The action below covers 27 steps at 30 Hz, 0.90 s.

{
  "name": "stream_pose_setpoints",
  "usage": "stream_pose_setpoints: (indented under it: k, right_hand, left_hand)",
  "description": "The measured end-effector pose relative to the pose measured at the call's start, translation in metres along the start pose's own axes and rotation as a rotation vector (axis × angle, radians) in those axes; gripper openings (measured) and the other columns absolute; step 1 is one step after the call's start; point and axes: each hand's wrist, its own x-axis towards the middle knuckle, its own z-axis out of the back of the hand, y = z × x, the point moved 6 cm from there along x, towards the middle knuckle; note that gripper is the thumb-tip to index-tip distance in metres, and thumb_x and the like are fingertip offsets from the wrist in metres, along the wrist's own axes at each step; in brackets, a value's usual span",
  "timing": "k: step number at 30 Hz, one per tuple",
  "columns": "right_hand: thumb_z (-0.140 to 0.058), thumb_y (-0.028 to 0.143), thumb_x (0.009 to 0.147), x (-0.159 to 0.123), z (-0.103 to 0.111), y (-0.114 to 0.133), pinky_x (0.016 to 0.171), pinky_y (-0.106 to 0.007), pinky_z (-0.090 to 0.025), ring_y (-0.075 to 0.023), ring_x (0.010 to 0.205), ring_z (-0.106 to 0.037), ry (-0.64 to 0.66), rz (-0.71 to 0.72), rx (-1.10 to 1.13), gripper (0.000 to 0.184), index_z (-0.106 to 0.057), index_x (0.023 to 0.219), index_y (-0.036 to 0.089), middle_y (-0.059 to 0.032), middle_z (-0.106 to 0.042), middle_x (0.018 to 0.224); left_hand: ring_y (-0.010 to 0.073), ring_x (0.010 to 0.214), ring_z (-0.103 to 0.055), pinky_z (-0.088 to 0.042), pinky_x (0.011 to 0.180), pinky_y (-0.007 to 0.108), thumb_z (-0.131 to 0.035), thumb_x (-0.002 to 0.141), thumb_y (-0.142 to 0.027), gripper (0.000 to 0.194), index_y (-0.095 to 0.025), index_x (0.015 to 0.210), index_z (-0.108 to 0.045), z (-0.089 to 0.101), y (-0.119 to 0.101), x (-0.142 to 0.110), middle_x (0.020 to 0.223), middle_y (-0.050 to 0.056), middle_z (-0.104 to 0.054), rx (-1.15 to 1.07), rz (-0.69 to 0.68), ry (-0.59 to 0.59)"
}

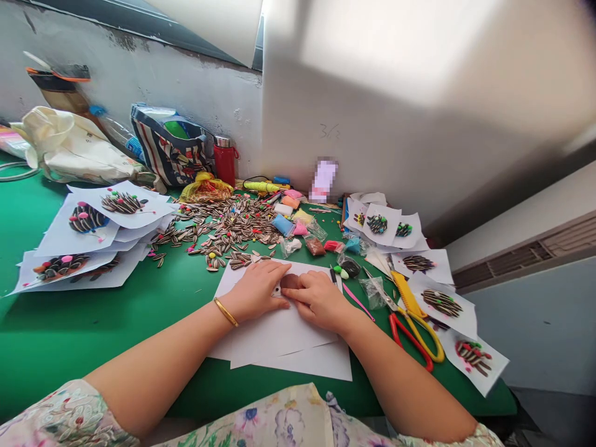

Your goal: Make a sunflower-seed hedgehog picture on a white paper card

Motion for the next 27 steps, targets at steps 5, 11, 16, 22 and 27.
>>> stream_pose_setpoints:
  k: [5,11,16,22,27]
  right_hand:
    - [-0.058,0.02,0.089,0.0,0.002,-0.0025,0.078,-0.036,-0.033,-0.0203,0.087,-0.051,-0.052,-0.002,0.011,0.033,-0.073,0.118,0.029,-0.006,-0.062,0.092]
    - [-0.058,0.023,0.091,-0.0003,-0.0009,0.0007,0.078,-0.036,-0.032,-0.0201,0.089,-0.051,-0.018,0.006,0.006,0.031,-0.073,0.117,0.032,-0.0059,-0.064,0.101]
    - [-0.057,0.021,0.091,0.0017,0.0006,-0.0002,0.081,-0.036,-0.034,-0.0206,0.092,-0.053,-0.037,-0.019,0.022,0.031,-0.072,0.116,0.029,-0.0058,-0.065,0.101]
    - [-0.055,0.017,0.09,0.0059,-0.0023,-0.0001,0.083,-0.036,-0.035,-0.0212,0.095,-0.053,-0.032,-0.03,0.01,0.032,-0.071,0.117,0.025,-0.0069,-0.065,0.105]
    - [-0.054,0.015,0.088,0.0073,-0.0024,-0.0019,0.084,-0.036,-0.035,-0.0207,0.093,-0.052,-0.043,-0.056,0.043,0.035,-0.071,0.117,0.025,-0.0059,-0.064,0.099]
  left_hand:
    - [0.0307,0.131,-0.05,-0.038,0.11,0.046,-0.079,0.073,-0.043,0.077,-0.021,0.14,-0.049,0.0005,0.0005,0.0,0.139,0.012,-0.058,-0.004,0.006,-0.007]
    - [0.0303,0.131,-0.05,-0.037,0.111,0.047,-0.078,0.075,-0.045,0.076,-0.021,0.14,-0.049,-0.0003,0.001,-0.0007,0.14,0.011,-0.058,-0.003,0.005,-0.006]
    - [0.0312,0.131,-0.051,-0.037,0.11,0.047,-0.078,0.074,-0.046,0.075,-0.022,0.14,-0.05,-0.0003,0.0013,-0.0005,0.139,0.012,-0.058,-0.014,0.012,-0.015]
    - [0.0317,0.13,-0.051,-0.038,0.11,0.047,-0.079,0.073,-0.044,0.075,-0.022,0.139,-0.05,0.0,0.0006,0.0001,0.138,0.013,-0.059,-0.016,0.024,-0.004]
    - [0.0313,0.13,-0.051,-0.038,0.11,0.047,-0.08,0.072,-0.043,0.076,-0.022,0.139,-0.05,0.0,0.0005,-0.0002,0.138,0.012,-0.059,-0.01,0.022,-0.003]
